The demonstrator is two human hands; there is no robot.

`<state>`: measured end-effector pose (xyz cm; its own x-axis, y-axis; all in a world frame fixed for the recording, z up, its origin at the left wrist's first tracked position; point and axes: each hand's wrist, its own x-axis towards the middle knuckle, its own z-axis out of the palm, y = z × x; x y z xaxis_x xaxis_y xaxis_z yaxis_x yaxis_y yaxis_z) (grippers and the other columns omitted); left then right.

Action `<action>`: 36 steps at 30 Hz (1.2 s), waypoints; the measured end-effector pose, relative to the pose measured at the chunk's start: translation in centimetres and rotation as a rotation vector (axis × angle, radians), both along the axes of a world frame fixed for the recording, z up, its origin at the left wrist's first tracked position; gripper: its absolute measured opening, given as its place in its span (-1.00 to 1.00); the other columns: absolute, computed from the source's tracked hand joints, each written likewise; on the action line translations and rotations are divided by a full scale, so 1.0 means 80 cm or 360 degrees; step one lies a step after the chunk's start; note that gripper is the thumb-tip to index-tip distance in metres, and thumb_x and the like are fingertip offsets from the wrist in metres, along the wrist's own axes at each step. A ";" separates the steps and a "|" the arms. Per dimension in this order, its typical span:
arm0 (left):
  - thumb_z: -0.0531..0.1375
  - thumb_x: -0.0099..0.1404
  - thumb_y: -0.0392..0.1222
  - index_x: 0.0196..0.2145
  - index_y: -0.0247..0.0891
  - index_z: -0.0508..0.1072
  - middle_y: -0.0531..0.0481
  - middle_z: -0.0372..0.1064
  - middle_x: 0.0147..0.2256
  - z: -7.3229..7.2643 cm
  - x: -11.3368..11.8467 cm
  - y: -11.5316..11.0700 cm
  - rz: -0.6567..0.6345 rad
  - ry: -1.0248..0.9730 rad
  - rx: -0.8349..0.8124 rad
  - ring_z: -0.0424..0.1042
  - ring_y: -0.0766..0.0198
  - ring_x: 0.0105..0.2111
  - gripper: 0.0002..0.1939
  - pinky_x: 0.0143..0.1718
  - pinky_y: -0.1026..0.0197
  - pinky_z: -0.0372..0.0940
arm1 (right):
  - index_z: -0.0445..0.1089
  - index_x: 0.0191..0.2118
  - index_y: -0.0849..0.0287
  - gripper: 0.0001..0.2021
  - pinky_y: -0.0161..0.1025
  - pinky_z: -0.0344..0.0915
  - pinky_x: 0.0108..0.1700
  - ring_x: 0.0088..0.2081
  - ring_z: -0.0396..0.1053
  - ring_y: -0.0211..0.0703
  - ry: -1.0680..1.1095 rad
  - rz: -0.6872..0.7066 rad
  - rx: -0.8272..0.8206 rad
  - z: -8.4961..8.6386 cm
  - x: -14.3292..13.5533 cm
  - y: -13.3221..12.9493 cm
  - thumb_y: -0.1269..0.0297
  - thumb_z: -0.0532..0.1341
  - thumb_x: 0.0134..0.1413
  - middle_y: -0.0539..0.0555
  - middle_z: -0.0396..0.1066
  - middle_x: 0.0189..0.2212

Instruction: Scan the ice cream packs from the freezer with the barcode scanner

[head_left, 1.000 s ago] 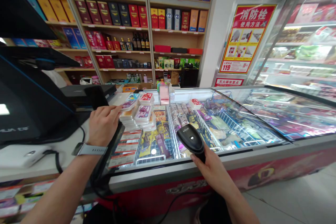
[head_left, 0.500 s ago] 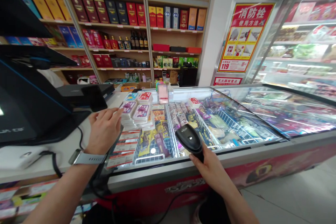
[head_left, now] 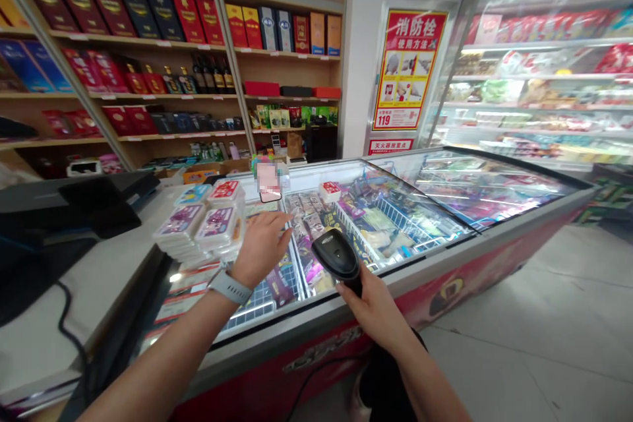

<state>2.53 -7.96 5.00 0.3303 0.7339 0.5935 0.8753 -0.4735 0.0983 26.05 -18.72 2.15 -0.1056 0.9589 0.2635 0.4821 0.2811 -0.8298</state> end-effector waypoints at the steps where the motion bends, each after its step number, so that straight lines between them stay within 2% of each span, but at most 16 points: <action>1: 0.05 0.35 -0.12 0.01 -0.21 0.45 -0.10 0.45 -0.01 -0.003 0.014 0.019 0.0019 0.0035 -0.0062 0.36 0.06 0.02 -0.66 0.04 0.02 0.19 | 0.31 -0.05 0.19 -0.77 -0.10 0.29 0.00 -0.07 0.42 0.02 0.0005 -0.0030 -0.0006 -0.001 0.006 0.000 0.32 0.16 0.16 0.16 0.47 -0.14; 3: 0.04 0.36 -0.12 0.05 -0.23 0.42 -0.11 0.44 0.01 -0.009 0.042 0.058 0.0072 0.0152 -0.0191 0.34 0.06 0.03 -0.63 0.07 0.03 0.17 | 0.30 -0.02 0.19 -0.74 -0.09 0.28 0.01 -0.05 0.41 0.03 0.0016 -0.0086 -0.0017 -0.004 0.019 0.000 0.30 0.16 0.17 0.18 0.46 -0.10; 10: 0.10 0.31 -0.10 0.05 -0.28 0.38 -0.23 0.42 0.00 -0.031 0.131 0.183 0.0103 0.0259 -0.0289 0.30 -0.05 0.05 -0.60 0.03 -0.07 0.18 | 0.31 0.03 0.18 -0.70 -0.09 0.29 0.02 -0.01 0.41 0.06 0.0062 -0.0223 -0.0058 -0.011 0.062 -0.002 0.28 0.16 0.18 0.18 0.47 -0.06; 14: 0.14 0.29 -0.12 0.12 -0.33 0.31 -0.31 0.32 0.11 -0.044 0.165 0.230 0.0142 0.0281 -0.0318 0.22 -0.08 0.13 -0.52 0.09 -0.13 0.12 | 0.28 0.10 0.17 -0.65 -0.11 0.28 0.05 0.03 0.40 0.05 0.0102 -0.0265 -0.0041 -0.017 0.078 -0.003 0.27 0.15 0.20 0.18 0.45 -0.01; 17: 0.17 0.29 -0.15 0.09 -0.36 0.35 -0.35 0.33 0.09 -0.051 0.177 0.251 0.0173 0.0292 -0.0342 0.20 -0.11 0.15 -0.56 0.15 -0.25 0.04 | 0.25 0.13 0.18 -0.62 -0.12 0.27 0.07 0.04 0.39 0.03 0.0115 -0.0269 -0.0039 -0.021 0.085 -0.003 0.29 0.15 0.20 0.18 0.44 0.02; 19: 0.18 0.30 -0.14 0.06 -0.34 0.38 -0.30 0.33 0.09 -0.056 0.178 0.257 0.0189 0.0290 -0.0352 0.22 -0.08 0.15 -0.60 0.17 -0.28 0.03 | 0.25 0.14 0.18 -0.61 -0.12 0.27 0.08 0.06 0.38 0.03 0.0113 -0.0269 -0.0046 -0.023 0.086 -0.003 0.30 0.15 0.20 0.19 0.43 0.03; 21: 0.18 0.32 -0.09 0.05 -0.30 0.38 -0.20 0.31 0.09 -0.060 0.174 0.257 0.0182 0.0272 -0.0356 0.27 0.00 0.12 -0.61 0.14 -0.24 0.14 | 0.25 0.12 0.18 -0.63 -0.13 0.27 0.08 0.05 0.38 0.03 0.0104 -0.0269 -0.0059 -0.023 0.086 -0.002 0.30 0.15 0.20 0.19 0.43 0.03; 24: 0.16 0.34 -0.04 0.06 -0.25 0.37 -0.14 0.30 0.09 -0.065 0.163 0.249 0.0129 0.0199 -0.0364 0.34 0.10 0.04 -0.61 0.05 -0.12 0.28 | 0.25 0.12 0.19 -0.63 -0.13 0.26 0.09 0.07 0.37 0.03 0.0092 -0.0263 -0.0067 -0.024 0.083 -0.002 0.29 0.15 0.20 0.20 0.42 0.04; 26: 0.16 0.34 -0.06 0.04 -0.26 0.38 -0.14 0.31 0.08 -0.065 0.152 0.240 0.0088 0.0109 -0.0375 0.34 0.10 0.04 -0.63 0.06 -0.12 0.27 | 0.25 0.11 0.19 -0.63 -0.11 0.27 0.08 0.05 0.38 0.04 0.0074 -0.0262 -0.0083 -0.024 0.079 -0.002 0.27 0.15 0.20 0.20 0.44 0.00; 31: 0.14 0.29 -0.22 -0.16 -0.29 0.52 -0.26 0.41 -0.05 -0.056 0.110 0.205 0.0014 -0.0287 -0.0426 0.21 -0.06 0.15 -0.78 0.17 -0.13 0.07 | 0.29 0.02 0.19 -0.70 -0.11 0.29 0.01 -0.03 0.42 0.05 0.0031 -0.0248 -0.0099 -0.021 0.065 -0.004 0.26 0.14 0.20 0.20 0.46 -0.09; 33: 0.14 0.26 -0.20 -0.21 -0.25 0.55 -0.27 0.45 -0.12 -0.054 0.090 0.186 0.0019 -0.0510 -0.0474 0.24 -0.10 0.12 -0.78 0.15 -0.12 0.07 | 0.30 -0.01 0.19 -0.73 -0.12 0.29 0.00 -0.04 0.42 0.04 0.0027 -0.0227 -0.0095 -0.017 0.058 -0.005 0.26 0.14 0.19 0.19 0.47 -0.10; 36: 0.17 0.22 -0.04 -0.25 -0.23 0.58 -0.25 0.49 -0.24 -0.060 0.062 0.153 0.0051 -0.0913 -0.0609 0.37 -0.13 -0.03 -0.73 0.03 -0.12 0.17 | 0.31 -0.03 0.17 -0.75 -0.13 0.29 -0.02 -0.06 0.42 0.03 0.0025 -0.0184 -0.0088 -0.011 0.048 -0.007 0.27 0.15 0.19 0.17 0.48 -0.12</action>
<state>7.49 4.30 0.19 0.0164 0.9308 0.3651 0.6479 -0.2880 0.7052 29.86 -19.27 1.27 0.0103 0.9776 0.2103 0.4955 0.1777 -0.8502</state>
